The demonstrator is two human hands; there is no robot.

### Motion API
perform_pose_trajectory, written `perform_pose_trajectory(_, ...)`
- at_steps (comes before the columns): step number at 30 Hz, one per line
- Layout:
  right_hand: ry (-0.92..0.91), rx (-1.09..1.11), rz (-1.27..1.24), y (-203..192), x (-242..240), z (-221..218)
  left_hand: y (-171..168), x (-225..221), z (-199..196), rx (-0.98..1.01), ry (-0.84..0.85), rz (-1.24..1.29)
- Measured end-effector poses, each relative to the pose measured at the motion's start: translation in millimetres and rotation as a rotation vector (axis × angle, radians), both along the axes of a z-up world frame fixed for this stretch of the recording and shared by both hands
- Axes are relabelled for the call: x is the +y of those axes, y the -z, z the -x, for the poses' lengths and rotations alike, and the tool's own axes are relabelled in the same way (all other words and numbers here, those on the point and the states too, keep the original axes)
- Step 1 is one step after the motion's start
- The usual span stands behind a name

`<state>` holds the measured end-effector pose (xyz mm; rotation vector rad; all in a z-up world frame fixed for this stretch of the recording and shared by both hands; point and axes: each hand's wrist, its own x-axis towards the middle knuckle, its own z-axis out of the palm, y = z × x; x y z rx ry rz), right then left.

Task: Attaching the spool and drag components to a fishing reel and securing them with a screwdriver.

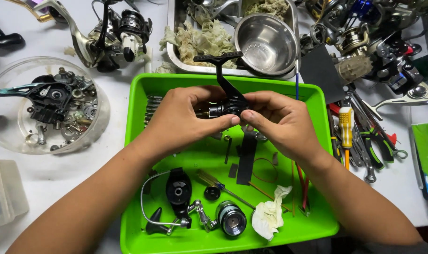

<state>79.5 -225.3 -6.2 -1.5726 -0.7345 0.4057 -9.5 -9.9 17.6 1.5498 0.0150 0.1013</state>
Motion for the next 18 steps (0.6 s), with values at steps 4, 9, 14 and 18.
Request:
perform_pose_trajectory(4,0.009,0.043,0.003,4,0,0,4,-1,-1,-0.015,-0.021,-0.005)
perform_pose_trajectory(9,0.041,0.143,0.001,6,-1,-2,9,1,-2,-0.163,-0.028,-0.192)
perform_pose_trajectory(14,0.060,0.199,-0.050,9,-1,-2,8,1,2,-0.222,-0.037,-0.254)
perform_pose_trajectory(18,0.038,0.300,0.064,-5,-3,-5,-5,0,3,-0.216,-0.020,-0.443)
